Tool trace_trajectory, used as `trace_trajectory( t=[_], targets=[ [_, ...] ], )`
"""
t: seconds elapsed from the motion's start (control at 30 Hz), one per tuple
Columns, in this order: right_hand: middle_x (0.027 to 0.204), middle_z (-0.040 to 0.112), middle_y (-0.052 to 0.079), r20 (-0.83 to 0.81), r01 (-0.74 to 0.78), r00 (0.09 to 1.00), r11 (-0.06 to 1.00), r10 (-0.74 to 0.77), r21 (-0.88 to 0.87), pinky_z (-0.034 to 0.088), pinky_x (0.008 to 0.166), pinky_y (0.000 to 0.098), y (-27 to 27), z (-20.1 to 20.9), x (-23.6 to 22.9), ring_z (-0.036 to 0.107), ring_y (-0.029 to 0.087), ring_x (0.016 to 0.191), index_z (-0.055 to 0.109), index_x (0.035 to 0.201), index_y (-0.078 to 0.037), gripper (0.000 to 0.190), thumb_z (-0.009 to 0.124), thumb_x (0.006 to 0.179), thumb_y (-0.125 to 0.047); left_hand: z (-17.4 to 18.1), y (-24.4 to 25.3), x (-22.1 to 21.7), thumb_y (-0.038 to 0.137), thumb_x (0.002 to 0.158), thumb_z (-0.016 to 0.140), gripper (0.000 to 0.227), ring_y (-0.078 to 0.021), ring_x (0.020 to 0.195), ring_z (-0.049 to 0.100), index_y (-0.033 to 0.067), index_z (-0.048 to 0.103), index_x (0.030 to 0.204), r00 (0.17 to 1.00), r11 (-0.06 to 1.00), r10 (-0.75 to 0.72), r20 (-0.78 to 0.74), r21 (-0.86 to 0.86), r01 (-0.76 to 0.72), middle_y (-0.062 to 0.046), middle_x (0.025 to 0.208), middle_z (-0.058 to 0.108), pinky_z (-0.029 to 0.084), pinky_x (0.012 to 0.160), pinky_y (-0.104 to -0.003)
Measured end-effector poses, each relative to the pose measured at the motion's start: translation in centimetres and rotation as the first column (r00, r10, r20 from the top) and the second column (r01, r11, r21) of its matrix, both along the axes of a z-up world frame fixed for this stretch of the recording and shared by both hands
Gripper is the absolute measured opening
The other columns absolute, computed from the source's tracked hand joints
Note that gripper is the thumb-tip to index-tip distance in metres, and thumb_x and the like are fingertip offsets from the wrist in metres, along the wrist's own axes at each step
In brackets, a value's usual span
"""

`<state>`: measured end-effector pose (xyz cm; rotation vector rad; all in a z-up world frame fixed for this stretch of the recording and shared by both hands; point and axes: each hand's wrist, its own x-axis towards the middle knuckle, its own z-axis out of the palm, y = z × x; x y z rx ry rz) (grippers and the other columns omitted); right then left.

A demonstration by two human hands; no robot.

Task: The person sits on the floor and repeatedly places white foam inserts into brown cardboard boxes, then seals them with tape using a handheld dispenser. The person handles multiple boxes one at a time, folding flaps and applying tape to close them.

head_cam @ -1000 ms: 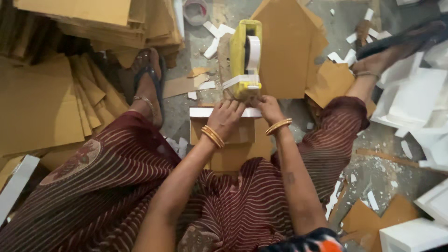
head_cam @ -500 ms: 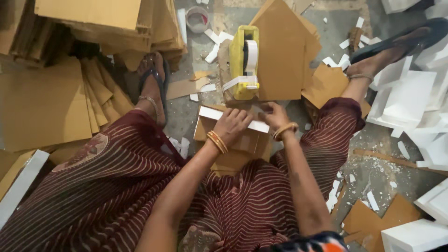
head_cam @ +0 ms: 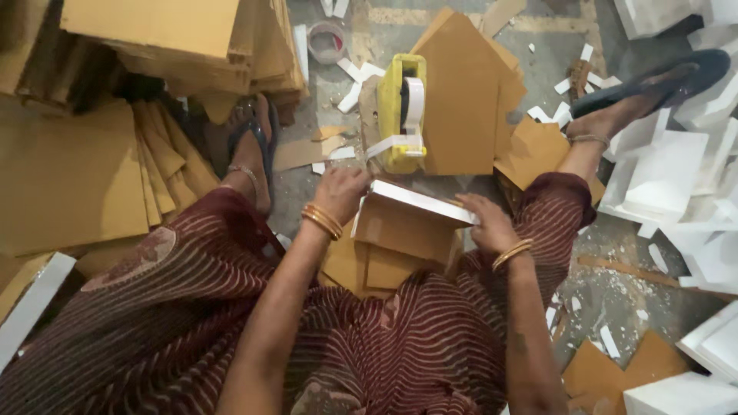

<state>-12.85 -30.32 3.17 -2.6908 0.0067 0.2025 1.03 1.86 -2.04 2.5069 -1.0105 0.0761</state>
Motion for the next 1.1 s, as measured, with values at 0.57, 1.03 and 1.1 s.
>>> trace_trajectory(
  t=[0.57,1.03,1.1],
  targets=[
    [0.102,0.075,0.01,0.04,0.245,0.96,0.899,-0.277,0.363,0.055,0.086,0.0359,2.0,-1.0,4.7,0.07,0.023,0.094,0.074,0.109,-0.008,0.028,0.055,0.089,-0.005,-1.3,-0.8,-0.8,0.013,0.08,0.076,0.053,-0.0362,0.107,0.065,0.016,0.065,0.131,0.934,0.943,-0.042,-0.355,-0.322,-0.08,-0.015,0.123,0.063,0.054,0.089,-0.043],
    [0.095,0.069,-0.001,0.032,0.214,0.945,0.686,-0.327,0.695,0.053,0.079,0.0256,6.7,-0.7,8.5,0.063,0.011,0.088,0.072,0.111,-0.004,0.023,0.069,0.101,-0.025,-1.7,-1.8,-2.4,0.015,0.083,0.074,0.044,-0.033,0.108,0.069,0.0119,0.065,0.126,0.937,0.88,0.008,-0.348,-0.443,-0.172,-0.012,0.121,0.072,0.055,0.09,-0.042],
    [0.097,0.069,0.0,-0.091,0.285,0.928,0.531,-0.362,0.798,0.052,0.079,0.0264,7.9,-0.9,4.5,0.063,0.011,0.09,0.073,0.107,-0.003,0.018,0.07,0.101,-0.02,-1.4,-2.0,-2.8,0.021,0.087,0.075,0.04,-0.0341,0.108,0.069,0.0134,0.065,0.124,0.902,0.874,0.012,-0.431,-0.433,-0.218,-0.011,0.118,0.072,0.055,0.09,-0.042]
  ],
)
